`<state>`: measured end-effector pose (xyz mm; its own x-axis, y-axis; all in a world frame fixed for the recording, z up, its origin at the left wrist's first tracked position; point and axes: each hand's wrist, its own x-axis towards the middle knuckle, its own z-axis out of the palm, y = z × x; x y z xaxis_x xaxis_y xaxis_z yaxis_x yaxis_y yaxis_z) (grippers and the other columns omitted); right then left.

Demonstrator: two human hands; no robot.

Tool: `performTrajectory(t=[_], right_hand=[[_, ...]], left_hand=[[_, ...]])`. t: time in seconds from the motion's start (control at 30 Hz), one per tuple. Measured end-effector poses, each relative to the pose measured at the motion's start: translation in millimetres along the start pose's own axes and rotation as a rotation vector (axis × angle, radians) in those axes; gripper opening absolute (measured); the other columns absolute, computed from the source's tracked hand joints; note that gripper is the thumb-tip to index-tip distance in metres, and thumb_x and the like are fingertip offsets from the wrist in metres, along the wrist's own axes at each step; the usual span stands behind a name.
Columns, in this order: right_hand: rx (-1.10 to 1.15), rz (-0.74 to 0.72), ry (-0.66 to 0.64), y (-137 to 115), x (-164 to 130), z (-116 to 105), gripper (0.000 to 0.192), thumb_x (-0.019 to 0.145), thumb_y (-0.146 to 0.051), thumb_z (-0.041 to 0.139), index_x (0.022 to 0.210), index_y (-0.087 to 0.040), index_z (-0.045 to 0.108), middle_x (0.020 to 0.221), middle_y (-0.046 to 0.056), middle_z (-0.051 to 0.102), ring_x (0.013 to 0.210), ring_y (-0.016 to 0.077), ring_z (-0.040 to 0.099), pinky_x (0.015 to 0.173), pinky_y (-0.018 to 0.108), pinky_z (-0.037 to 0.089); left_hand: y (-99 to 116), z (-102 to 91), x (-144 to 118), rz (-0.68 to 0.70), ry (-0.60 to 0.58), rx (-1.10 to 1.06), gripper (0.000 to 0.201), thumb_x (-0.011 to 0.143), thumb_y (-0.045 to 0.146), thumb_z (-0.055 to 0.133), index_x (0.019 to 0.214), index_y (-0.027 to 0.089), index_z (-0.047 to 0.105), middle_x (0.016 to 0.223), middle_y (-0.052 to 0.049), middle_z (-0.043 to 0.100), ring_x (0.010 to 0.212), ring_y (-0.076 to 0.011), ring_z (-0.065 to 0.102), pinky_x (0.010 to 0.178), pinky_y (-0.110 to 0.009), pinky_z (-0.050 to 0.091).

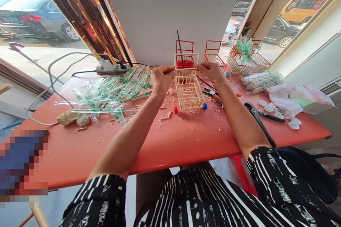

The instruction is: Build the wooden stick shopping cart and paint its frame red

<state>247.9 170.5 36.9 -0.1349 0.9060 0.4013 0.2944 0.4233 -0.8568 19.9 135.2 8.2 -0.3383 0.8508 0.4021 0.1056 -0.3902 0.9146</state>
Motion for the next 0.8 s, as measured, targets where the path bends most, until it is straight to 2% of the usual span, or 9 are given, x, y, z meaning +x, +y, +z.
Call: performTrajectory(t=[0.13, 0.27, 0.37, 0.47, 0.57, 0.67, 0.73, 0.8], right_hand=[[-0.027, -0.013, 0.006, 6, 0, 0, 0.026, 0.093, -0.039, 0.08, 0.079, -0.017, 0.078, 0.078, 0.001, 0.073, 0.076, 0.0132, 0.062, 0.079, 0.029, 0.053], [-0.035, -0.008, -0.013, 9, -3, -7, 0.035, 0.1, -0.046, 0.075, 0.08, -0.018, 0.08, 0.08, 0.003, 0.075, 0.075, 0.0126, 0.061, 0.076, 0.027, 0.053], [0.018, 0.003, -0.035, 9, -6, -17, 0.045, 0.106, -0.058, 0.066, 0.09, -0.019, 0.084, 0.093, 0.005, 0.079, 0.077, 0.0124, 0.063, 0.075, 0.026, 0.054], [0.032, 0.015, 0.002, 11, -7, -20, 0.044, 0.108, -0.059, 0.064, 0.102, -0.021, 0.086, 0.1, 0.006, 0.081, 0.082, 0.0128, 0.067, 0.076, 0.026, 0.055], [-0.006, 0.067, 0.06, 17, -7, -13, 0.044, 0.105, -0.057, 0.07, 0.086, -0.019, 0.082, 0.083, 0.004, 0.078, 0.072, 0.0117, 0.064, 0.071, 0.025, 0.053], [-0.044, 0.128, 0.09, 24, -8, 0, 0.061, 0.099, -0.067, 0.074, 0.061, -0.019, 0.068, 0.058, 0.001, 0.063, 0.057, 0.011, 0.054, 0.061, 0.025, 0.047], [-0.036, 0.128, 0.117, 26, -12, 6, 0.069, 0.096, -0.077, 0.07, 0.057, -0.02, 0.063, 0.056, 0.001, 0.06, 0.056, 0.0111, 0.053, 0.06, 0.026, 0.045], [0.011, 0.124, 0.133, 27, -17, 8, 0.072, 0.094, -0.085, 0.065, 0.062, -0.021, 0.066, 0.064, 0.003, 0.066, 0.062, 0.0126, 0.058, 0.06, 0.026, 0.046]], left_hand=[[-1, -0.9, 0, 0.003, -0.02, 0.014, 0.018, 0.071, 0.019, 0.086, 0.088, 0.015, 0.087, 0.083, -0.004, 0.084, 0.07, -0.0172, 0.077, 0.07, -0.027, 0.064], [-2, -0.6, 0, -0.011, -0.012, 0.008, 0.017, 0.071, 0.022, 0.086, 0.087, 0.017, 0.088, 0.084, -0.004, 0.085, 0.073, -0.0181, 0.078, 0.072, -0.027, 0.064], [-1, 0.0, -1, -0.014, -0.002, 0.015, 0.018, 0.071, 0.022, 0.085, 0.088, 0.017, 0.088, 0.082, -0.004, 0.084, 0.072, -0.0176, 0.077, 0.072, -0.027, 0.064], [1, -0.1, -2, -0.021, -0.008, 0.02, 0.019, 0.071, 0.022, 0.084, 0.089, 0.017, 0.088, 0.081, -0.003, 0.083, 0.07, -0.017, 0.076, 0.072, -0.027, 0.063], [4, -0.4, -3, -0.035, -0.012, 0.013, 0.018, 0.071, 0.021, 0.084, 0.089, 0.016, 0.087, 0.078, -0.002, 0.082, 0.068, -0.0162, 0.075, 0.071, -0.027, 0.062], [4, -0.3, -2, -0.049, 0.001, -0.006, 0.015, 0.072, 0.019, 0.083, 0.086, 0.016, 0.087, 0.075, -0.001, 0.08, 0.066, -0.0147, 0.073, 0.069, -0.025, 0.061], [4, -0.1, -2, -0.053, 0.007, -0.017, 0.014, 0.071, 0.018, 0.083, 0.085, 0.016, 0.086, 0.073, -0.001, 0.079, 0.065, -0.014, 0.072, 0.068, -0.024, 0.06], [4, 0.1, -1, -0.052, 0.005, -0.024, 0.014, 0.071, 0.018, 0.083, 0.085, 0.017, 0.086, 0.072, 0.0, 0.079, 0.065, -0.0141, 0.072, 0.068, -0.024, 0.059]])
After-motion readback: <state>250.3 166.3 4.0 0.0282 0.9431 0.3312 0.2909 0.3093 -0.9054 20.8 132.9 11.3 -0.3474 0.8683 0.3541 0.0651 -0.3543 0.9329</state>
